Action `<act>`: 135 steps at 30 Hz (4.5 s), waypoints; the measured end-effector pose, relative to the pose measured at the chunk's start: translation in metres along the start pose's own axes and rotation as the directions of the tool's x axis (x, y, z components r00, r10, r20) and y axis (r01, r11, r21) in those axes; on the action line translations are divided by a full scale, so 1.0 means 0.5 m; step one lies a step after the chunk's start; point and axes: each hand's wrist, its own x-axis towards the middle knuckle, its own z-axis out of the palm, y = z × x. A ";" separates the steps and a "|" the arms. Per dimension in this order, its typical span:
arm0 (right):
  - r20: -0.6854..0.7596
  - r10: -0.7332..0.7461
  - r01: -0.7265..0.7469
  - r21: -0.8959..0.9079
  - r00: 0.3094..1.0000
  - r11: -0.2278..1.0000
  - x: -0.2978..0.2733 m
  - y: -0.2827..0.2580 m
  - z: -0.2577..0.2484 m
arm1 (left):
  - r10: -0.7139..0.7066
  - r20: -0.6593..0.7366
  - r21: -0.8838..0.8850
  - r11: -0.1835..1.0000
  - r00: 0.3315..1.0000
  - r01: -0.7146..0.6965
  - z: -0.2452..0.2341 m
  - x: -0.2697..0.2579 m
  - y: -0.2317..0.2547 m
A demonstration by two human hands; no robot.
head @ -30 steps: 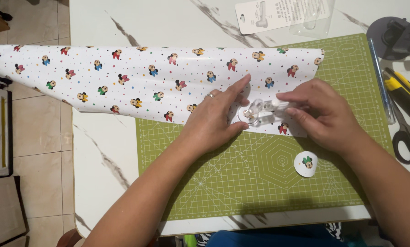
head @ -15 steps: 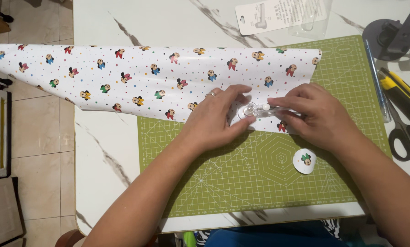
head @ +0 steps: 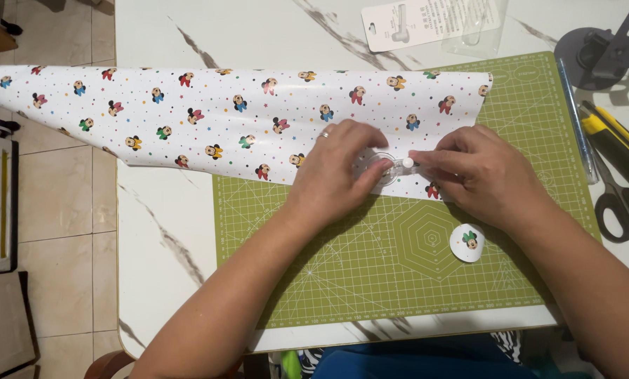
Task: The person unrolls a roll of wrapping paper on a green cutting mat, then uses a clear circular punch tool to cut multiple round pieces from the paper. The cut circles are placed on the mat as the person continues punching additional circles.
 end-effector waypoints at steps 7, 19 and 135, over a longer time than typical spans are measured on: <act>0.025 -0.008 0.009 -0.042 1.000 0.999 0.001 -0.003 -0.008 | 0.069 -0.007 0.137 0.988 0.998 -0.067 -0.007 0.005 0.021; 0.190 0.083 -0.048 -0.182 0.978 0.982 -0.012 -0.010 -0.026 | 0.153 0.099 0.421 0.889 0.983 -0.181 -0.019 -0.020 0.090; 0.889 -0.130 0.295 -0.006 0.439 0.955 0.343 -0.183 0.072 | -0.004 0.099 0.595 0.802 0.995 -0.056 0.031 -0.067 0.088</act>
